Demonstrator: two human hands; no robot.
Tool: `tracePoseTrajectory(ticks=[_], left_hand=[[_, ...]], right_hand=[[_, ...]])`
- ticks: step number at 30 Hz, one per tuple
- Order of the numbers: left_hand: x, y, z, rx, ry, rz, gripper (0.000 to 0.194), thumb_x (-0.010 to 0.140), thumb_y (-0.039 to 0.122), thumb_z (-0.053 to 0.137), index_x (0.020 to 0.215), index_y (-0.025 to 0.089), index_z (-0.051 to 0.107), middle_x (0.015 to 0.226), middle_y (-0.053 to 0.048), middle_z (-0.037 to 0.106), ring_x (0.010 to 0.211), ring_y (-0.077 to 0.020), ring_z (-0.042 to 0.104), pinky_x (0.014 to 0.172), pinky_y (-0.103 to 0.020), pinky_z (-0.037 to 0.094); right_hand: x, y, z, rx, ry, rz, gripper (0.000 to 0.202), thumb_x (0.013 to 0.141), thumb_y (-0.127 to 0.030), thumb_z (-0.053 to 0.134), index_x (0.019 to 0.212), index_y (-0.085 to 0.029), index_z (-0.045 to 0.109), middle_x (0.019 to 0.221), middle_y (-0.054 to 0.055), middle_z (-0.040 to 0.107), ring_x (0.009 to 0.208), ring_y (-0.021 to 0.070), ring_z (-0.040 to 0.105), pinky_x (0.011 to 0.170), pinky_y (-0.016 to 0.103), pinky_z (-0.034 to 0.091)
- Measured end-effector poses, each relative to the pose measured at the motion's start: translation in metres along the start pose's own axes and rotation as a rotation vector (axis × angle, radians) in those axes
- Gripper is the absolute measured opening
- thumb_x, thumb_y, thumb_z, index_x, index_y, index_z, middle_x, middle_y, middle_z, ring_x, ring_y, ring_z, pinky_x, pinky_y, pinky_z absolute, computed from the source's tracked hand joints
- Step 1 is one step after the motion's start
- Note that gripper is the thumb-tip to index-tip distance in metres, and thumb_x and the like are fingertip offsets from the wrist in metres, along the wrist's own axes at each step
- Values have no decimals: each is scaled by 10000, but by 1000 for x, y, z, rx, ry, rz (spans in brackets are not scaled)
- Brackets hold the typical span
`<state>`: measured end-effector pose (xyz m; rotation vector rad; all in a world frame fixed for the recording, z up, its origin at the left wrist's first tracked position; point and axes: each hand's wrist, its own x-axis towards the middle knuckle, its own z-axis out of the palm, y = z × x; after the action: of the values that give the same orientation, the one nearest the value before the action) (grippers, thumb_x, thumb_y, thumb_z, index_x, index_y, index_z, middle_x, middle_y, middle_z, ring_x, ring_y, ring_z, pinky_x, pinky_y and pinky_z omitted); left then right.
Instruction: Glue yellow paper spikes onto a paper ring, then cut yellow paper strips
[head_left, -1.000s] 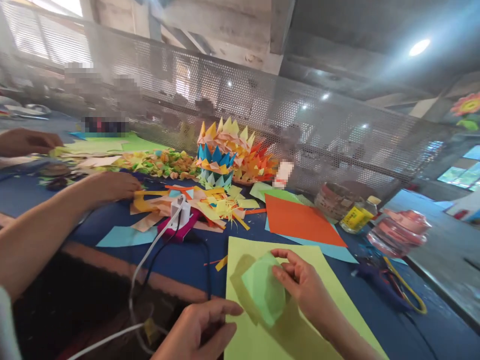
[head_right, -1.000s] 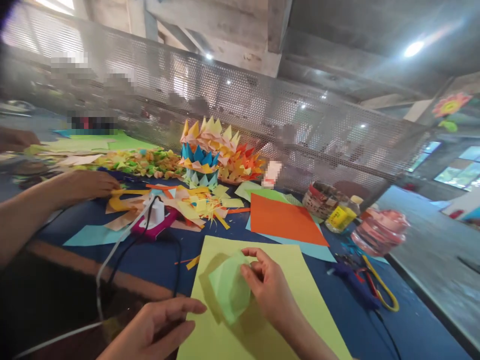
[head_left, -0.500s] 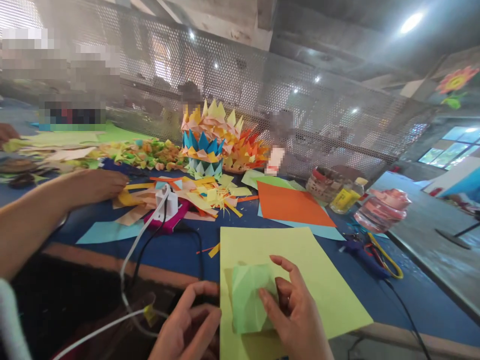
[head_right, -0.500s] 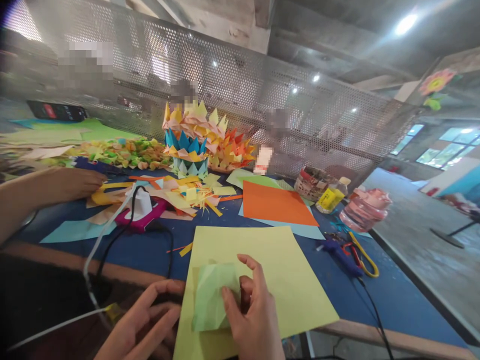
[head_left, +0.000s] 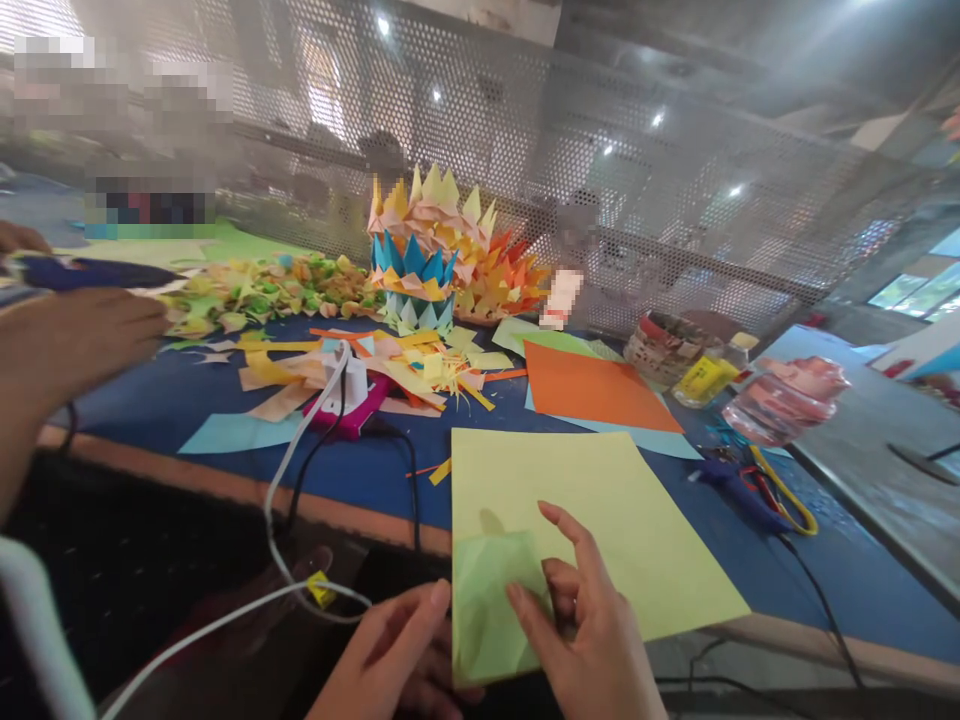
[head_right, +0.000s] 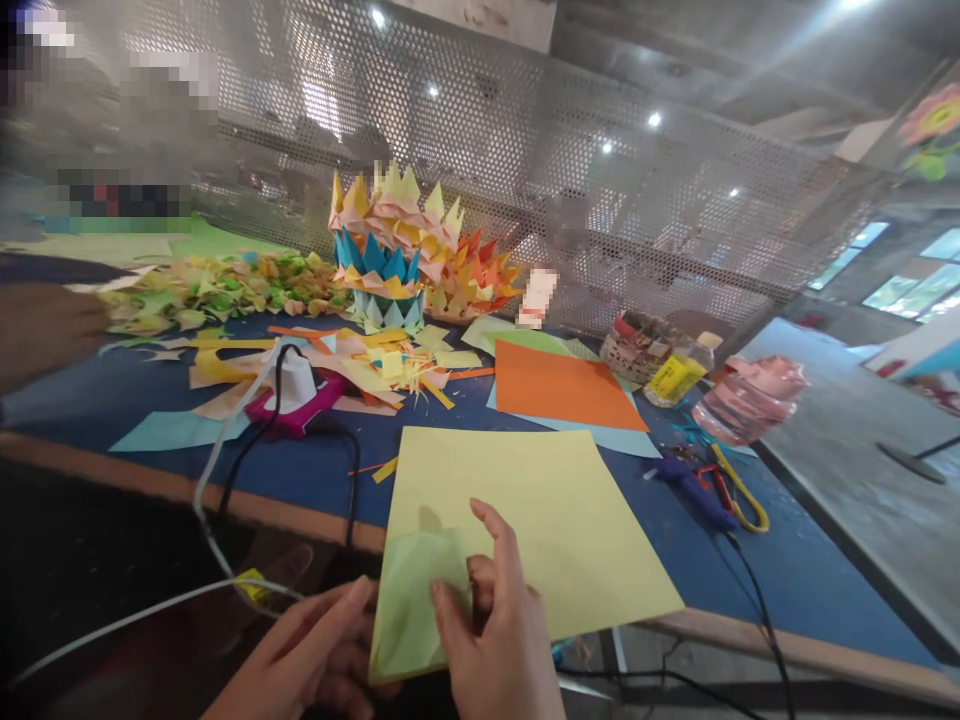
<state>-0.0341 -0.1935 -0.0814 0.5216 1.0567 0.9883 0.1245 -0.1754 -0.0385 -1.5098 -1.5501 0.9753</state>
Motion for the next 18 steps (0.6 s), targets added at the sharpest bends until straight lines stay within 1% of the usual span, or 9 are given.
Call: tracePoseTrajectory(ticks=[2,4,6,7,10,13,15,18], left_hand=[[3,2,1,43,-68,1,681,642,690,665,964,92,630,685,-86,692,592,-211,671,507,-279,533],[5,4,1,108,-182,31,601,695,658,646,896,91,662,666,-70,671,591,-185,660,505,-246,524],[9,6,0,172,-279,68,539,744,622,624,822,92,681,643,-52,645,579,-157,640,493,-212,507],[10,6,0,197,-307,83,524,763,608,612,807,92,686,636,-48,639,572,-147,632,488,-201,501],[14,5,-2,241,-331,102,511,793,589,588,833,91,695,630,-47,642,557,-137,622,481,-194,496],[16,3,-2,261,-341,109,515,804,587,571,852,90,697,636,-55,655,571,-147,633,487,-202,502],[16,3,-2,270,-344,113,520,805,593,565,847,92,697,637,-61,665,574,-152,637,484,-202,500],[17,2,-1,288,-330,115,528,793,611,564,799,98,684,621,-61,667,553,-151,632,476,-203,493]], right_hand=[[-1,0,1,3,-22,8,570,842,-358,523,1343,-217,288,648,-32,603,542,129,566,524,216,427],[-2,0,2,-4,-31,7,564,847,-355,516,1345,-231,283,664,-34,610,566,133,591,547,220,450],[-3,0,2,-36,-24,-7,552,852,-346,511,1346,-237,289,671,-35,619,563,127,585,549,213,450],[-3,0,3,-59,-14,-16,546,854,-341,510,1345,-237,296,674,-35,623,550,121,572,541,208,443],[-4,1,2,-126,25,-46,540,851,-321,520,1343,-227,319,690,-28,632,512,108,529,515,200,425],[-4,4,3,-153,45,-74,560,854,-306,518,1364,-229,299,731,-24,634,512,104,525,526,202,439],[-5,7,3,-168,52,-93,561,861,-295,507,1373,-240,285,779,-16,637,502,101,522,506,207,437],[-7,15,0,-242,123,-148,527,856,-327,529,1341,-239,342,885,29,632,509,109,530,467,228,434]])
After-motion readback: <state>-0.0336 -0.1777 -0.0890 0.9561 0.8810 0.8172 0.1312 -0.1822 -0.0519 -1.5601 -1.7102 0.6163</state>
